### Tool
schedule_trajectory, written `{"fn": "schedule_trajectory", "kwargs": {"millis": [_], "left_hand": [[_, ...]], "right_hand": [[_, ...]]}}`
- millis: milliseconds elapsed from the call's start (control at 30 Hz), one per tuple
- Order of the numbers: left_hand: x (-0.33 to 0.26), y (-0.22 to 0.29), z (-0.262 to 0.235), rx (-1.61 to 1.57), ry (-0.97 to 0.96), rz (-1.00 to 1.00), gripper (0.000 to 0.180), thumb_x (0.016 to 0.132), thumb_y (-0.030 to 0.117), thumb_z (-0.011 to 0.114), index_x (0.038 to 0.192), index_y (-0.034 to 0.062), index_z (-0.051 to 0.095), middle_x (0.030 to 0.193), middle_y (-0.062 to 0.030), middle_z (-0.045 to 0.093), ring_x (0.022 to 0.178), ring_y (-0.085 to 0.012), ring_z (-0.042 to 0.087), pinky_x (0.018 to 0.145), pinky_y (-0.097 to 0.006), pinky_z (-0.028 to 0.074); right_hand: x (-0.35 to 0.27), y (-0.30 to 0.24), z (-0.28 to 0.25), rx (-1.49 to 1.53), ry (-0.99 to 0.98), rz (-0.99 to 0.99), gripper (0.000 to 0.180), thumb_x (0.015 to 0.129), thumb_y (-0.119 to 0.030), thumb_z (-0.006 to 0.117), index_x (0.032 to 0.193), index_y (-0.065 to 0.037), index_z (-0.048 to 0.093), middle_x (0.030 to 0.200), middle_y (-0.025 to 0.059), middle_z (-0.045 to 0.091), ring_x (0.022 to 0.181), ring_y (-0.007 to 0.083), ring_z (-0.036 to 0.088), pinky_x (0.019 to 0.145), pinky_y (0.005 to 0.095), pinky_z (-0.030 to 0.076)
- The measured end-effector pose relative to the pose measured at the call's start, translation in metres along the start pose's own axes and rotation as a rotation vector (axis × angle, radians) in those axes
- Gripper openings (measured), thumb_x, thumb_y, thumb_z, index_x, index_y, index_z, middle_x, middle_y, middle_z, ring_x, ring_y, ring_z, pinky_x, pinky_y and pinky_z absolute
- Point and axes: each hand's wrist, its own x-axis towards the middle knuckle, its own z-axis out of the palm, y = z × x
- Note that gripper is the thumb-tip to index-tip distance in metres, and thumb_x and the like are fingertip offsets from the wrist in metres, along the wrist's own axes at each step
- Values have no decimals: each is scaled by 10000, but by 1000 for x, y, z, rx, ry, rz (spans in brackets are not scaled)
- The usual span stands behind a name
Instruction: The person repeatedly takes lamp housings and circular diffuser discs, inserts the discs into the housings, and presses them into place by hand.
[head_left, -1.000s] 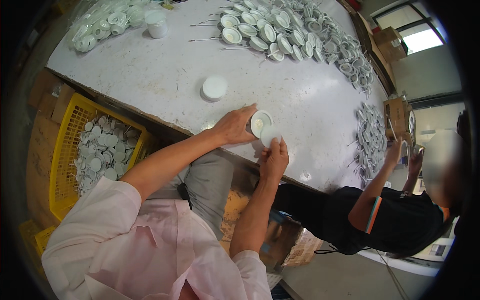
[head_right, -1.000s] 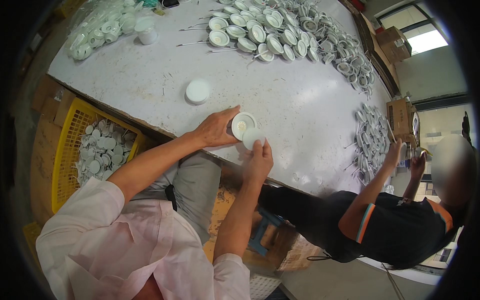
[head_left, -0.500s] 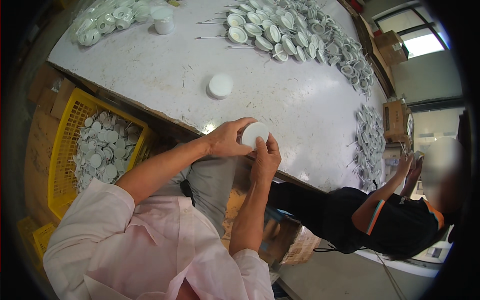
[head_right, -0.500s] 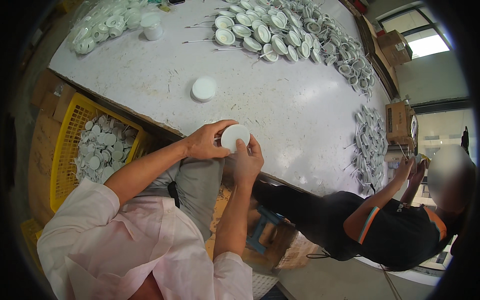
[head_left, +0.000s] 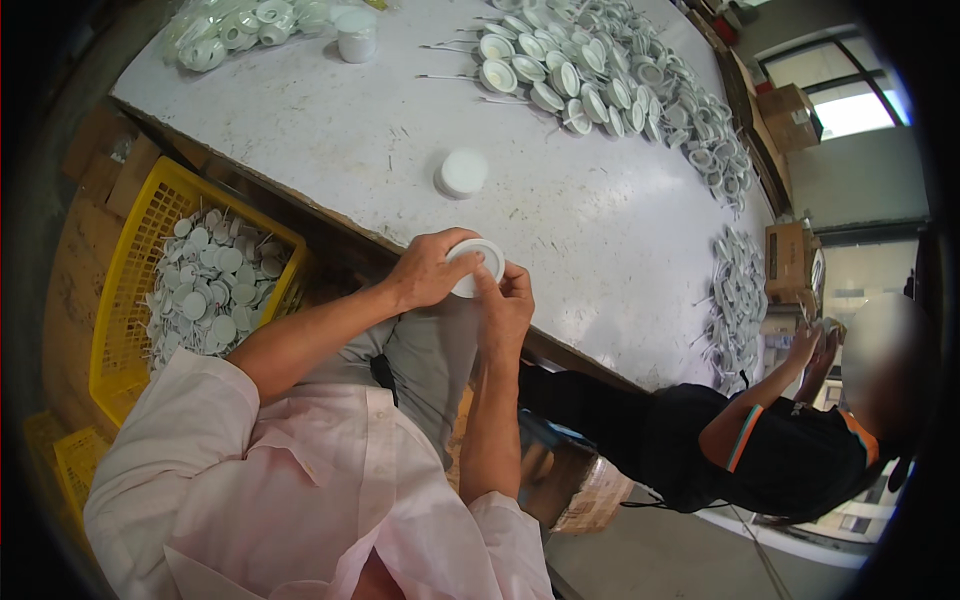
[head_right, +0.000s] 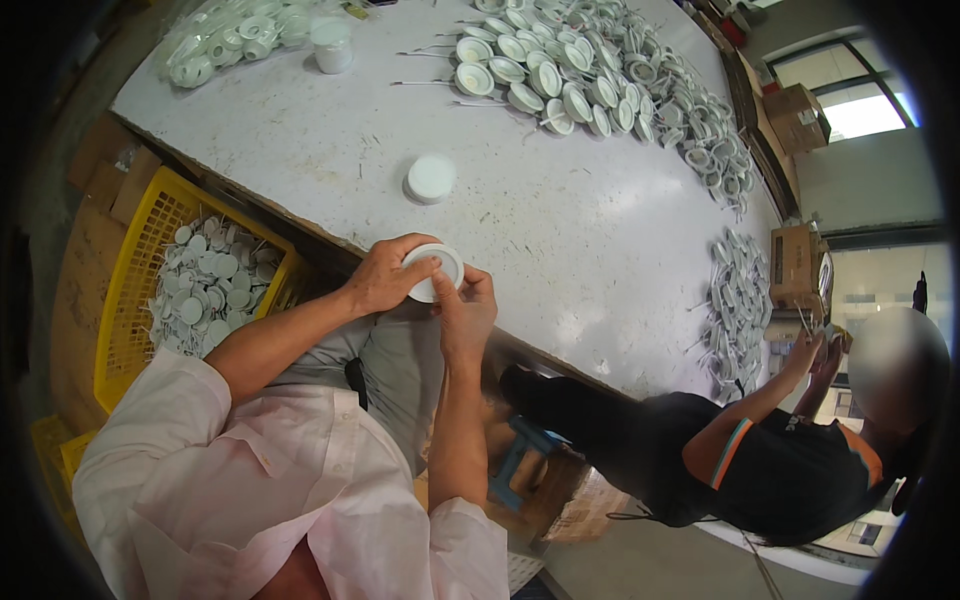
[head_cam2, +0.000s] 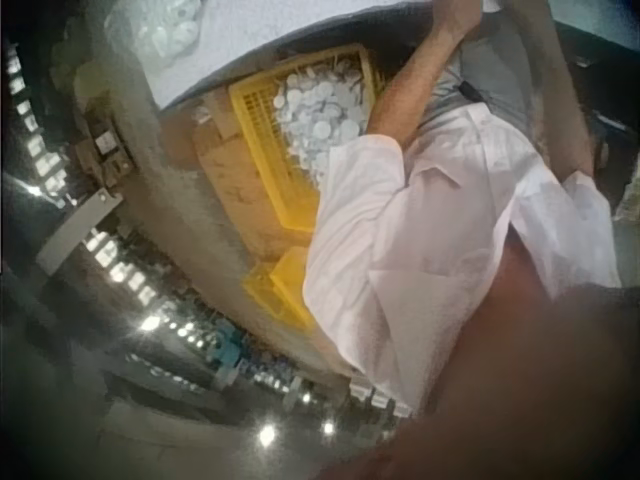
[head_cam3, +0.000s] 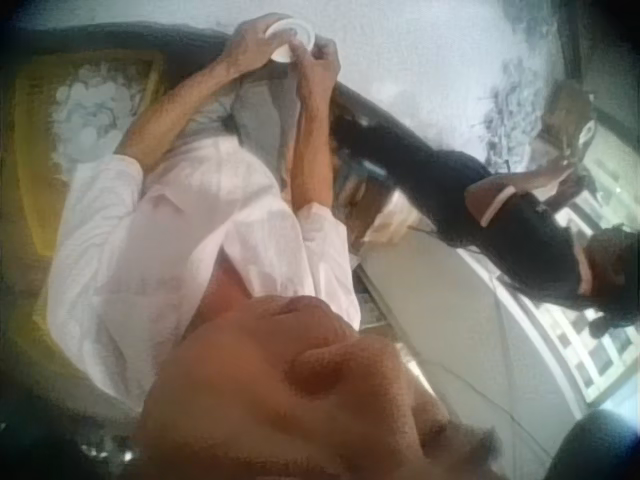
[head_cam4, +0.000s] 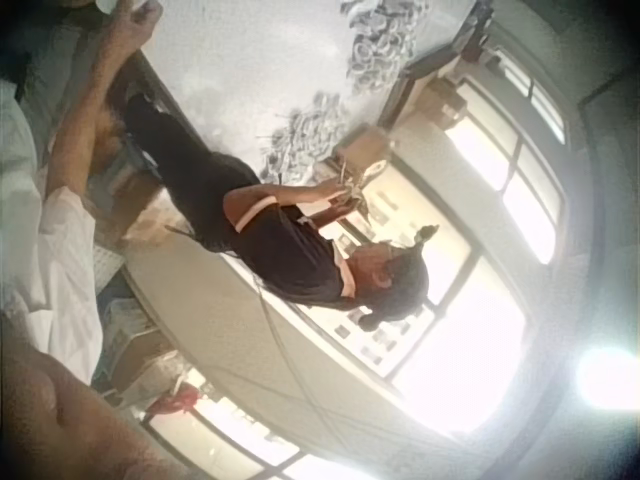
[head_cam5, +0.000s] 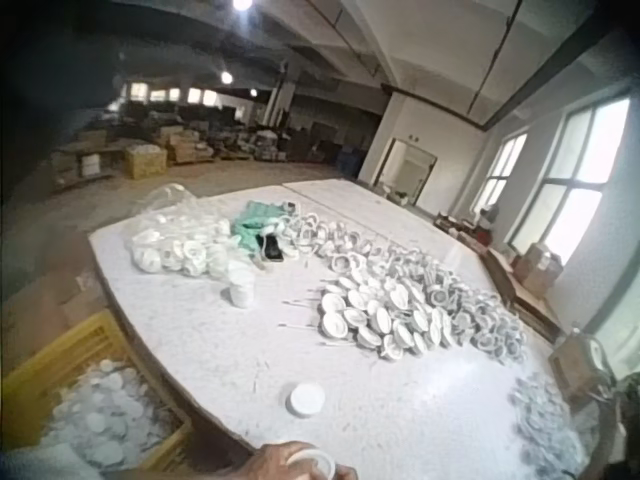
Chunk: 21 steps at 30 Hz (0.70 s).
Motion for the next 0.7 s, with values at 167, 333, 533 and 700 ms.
{"fn": "schedule_trajectory", "kwargs": {"millis": [167, 333, 533, 700], "left_hand": [[-43, 4, -68, -76, 150, -107, 493, 740, 154, 769, 1148, -39, 570, 984, -97, 662, 893, -113, 604, 799, -272, 496], [-96, -61, -149, -116, 360, -209, 491, 704, 67, 757, 1150, -1, 564, 1022, -65, 631, 936, -130, 588, 852, -285, 479], [-173, -186, -271, 20, 678, -647, 455, 796, 76, 628, 1223, -5, 491, 1104, -114, 603, 960, -217, 598, 801, -310, 495], [-304, -326, -392, 345, 951, -817, 530, 790, 85, 595, 1290, -11, 448, 1152, -145, 573, 1023, -247, 576, 797, -344, 491]], "right_hand": [[35, -15, 22, 39, -59, -50, 358, 826, -142, 680, 1113, 36, 560, 791, 12, 530, 642, 59, 523, 517, 190, 433], [95, -15, 55, -310, 34, -119, 543, 780, -272, 715, 1196, 34, 546, 793, 47, 552, 695, 127, 559, 641, 284, 482], [137, 7, 56, -688, 58, -259, 586, 721, -337, 740, 1149, 37, 595, 855, 95, 609, 725, 189, 581, 695, 325, 484], [126, 5, 61, -127, 33, -197, 265, 816, -200, 675, 965, 13, 621, 712, 16, 572, 609, 109, 529, 564, 249, 445]]}}
